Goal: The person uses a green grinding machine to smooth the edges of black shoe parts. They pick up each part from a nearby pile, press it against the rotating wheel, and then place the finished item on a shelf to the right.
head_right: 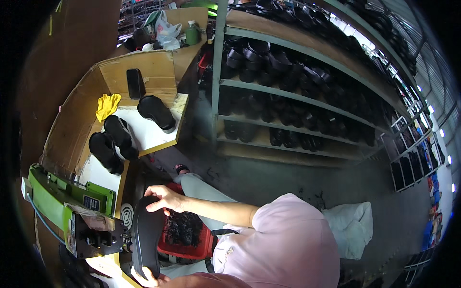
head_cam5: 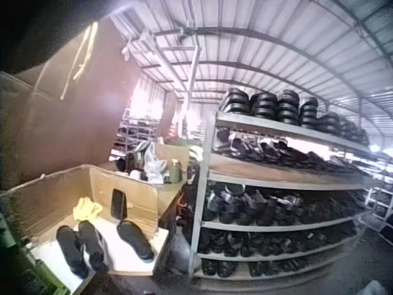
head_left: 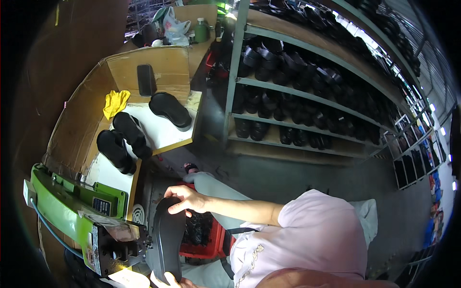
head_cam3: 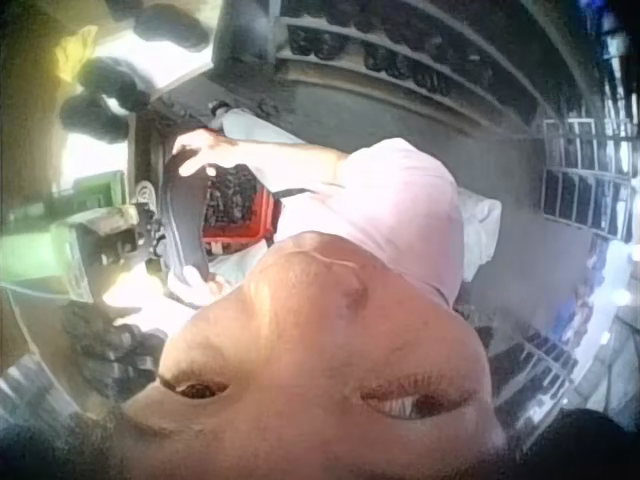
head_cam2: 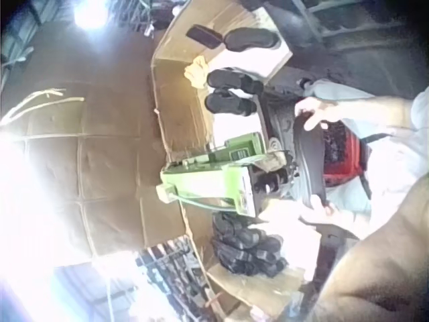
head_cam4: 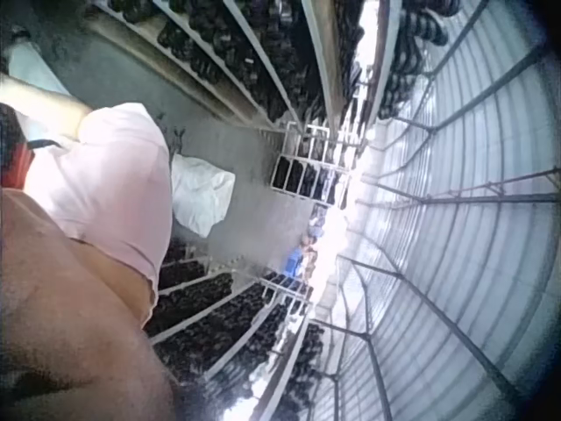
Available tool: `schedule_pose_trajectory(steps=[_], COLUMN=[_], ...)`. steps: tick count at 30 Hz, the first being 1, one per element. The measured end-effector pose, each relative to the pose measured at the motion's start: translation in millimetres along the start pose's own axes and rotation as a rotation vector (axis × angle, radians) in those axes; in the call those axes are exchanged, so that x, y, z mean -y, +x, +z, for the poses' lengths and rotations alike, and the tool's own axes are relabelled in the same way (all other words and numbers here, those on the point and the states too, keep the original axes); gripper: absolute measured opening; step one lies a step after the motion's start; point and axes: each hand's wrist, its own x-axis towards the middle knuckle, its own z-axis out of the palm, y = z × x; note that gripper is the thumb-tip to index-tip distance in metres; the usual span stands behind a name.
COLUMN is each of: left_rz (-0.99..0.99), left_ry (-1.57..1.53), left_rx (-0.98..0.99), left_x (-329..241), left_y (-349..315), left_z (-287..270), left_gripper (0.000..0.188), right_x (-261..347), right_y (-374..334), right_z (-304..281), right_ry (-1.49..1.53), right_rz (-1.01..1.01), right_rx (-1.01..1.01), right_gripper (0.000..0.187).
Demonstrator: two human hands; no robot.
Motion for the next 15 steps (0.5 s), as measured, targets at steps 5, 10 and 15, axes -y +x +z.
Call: schedule_pose_trajectory(steps=[5,10,15], left_rz=[-0.004,-0.006,-0.020], left_ry=[0.077,0.189,0.304], left_rx=[0.001,-0.007,-0.018], left_x=[4,8,18], left_y=[-2,-9,-19], left_z=[-9,-19,-37], left_gripper=[0.053,0.056,0.060], right_x=[-7,-15,-25], right_y=[4,2,4], right_z=[2,15,29], right_ry=[-0.011,-0.029,-0.057], right_rz=[0.029,0.071,0.080], right_rx=[0.055,0.080,0.150], right_gripper=[0.036,0.036,0.036])
